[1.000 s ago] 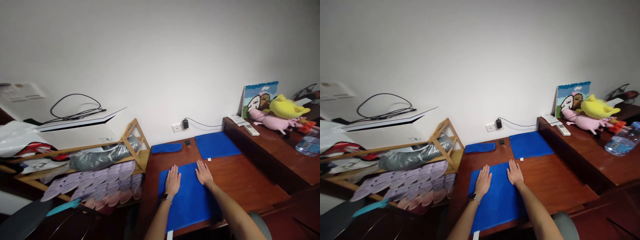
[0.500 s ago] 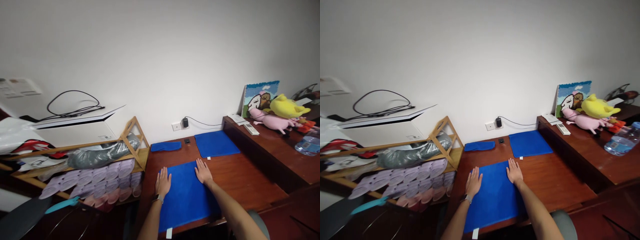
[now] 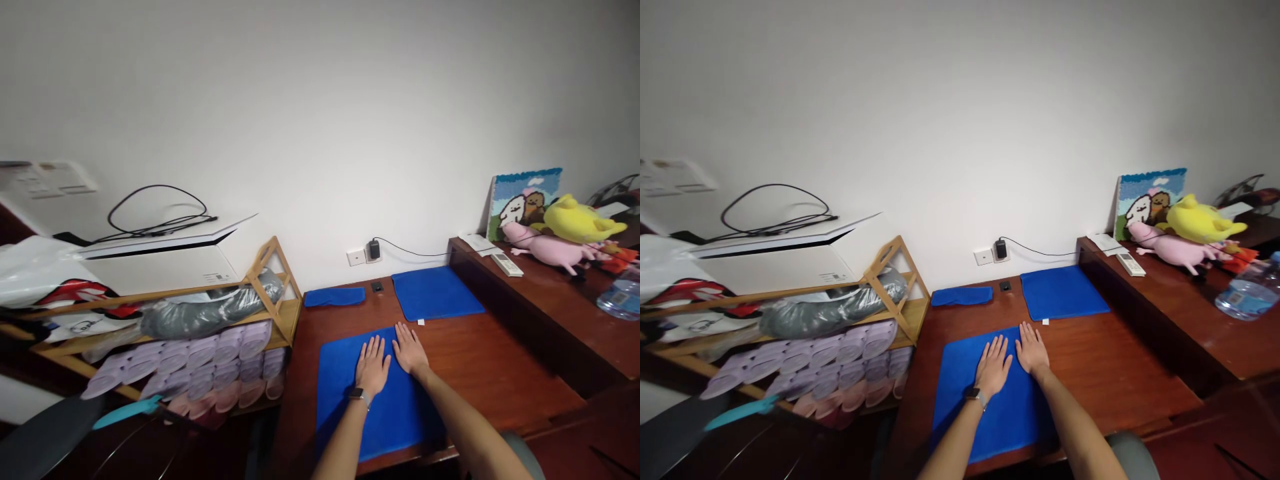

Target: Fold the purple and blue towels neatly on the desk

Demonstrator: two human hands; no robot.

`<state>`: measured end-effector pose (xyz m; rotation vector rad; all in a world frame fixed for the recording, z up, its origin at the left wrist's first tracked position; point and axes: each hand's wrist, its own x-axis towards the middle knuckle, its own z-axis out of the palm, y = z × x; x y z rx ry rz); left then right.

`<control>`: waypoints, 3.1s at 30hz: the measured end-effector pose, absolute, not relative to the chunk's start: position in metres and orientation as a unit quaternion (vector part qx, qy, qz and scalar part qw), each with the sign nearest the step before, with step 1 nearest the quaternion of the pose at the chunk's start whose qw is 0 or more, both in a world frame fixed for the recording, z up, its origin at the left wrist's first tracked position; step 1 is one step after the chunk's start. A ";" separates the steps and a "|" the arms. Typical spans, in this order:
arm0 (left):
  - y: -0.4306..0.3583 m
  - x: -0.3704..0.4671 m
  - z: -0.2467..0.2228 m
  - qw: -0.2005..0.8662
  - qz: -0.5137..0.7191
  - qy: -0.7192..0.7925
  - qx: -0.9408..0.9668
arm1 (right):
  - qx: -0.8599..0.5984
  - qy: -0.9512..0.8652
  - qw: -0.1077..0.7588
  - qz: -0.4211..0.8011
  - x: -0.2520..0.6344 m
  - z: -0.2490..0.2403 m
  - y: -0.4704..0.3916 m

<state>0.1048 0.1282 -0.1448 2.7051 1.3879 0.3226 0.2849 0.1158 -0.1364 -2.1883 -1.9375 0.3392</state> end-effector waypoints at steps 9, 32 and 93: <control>0.148 -0.002 -0.143 0.004 0.081 0.594 0.800 | -0.743 -0.653 0.086 0.117 0.285 -0.137 0.114; 0.147 0.072 -0.145 0.036 0.102 0.524 0.845 | -0.742 -0.655 0.086 0.113 0.282 -0.133 0.114; 0.121 -0.042 -0.155 -0.025 0.105 0.623 0.775 | -0.744 -0.653 0.087 0.110 0.285 -0.140 0.115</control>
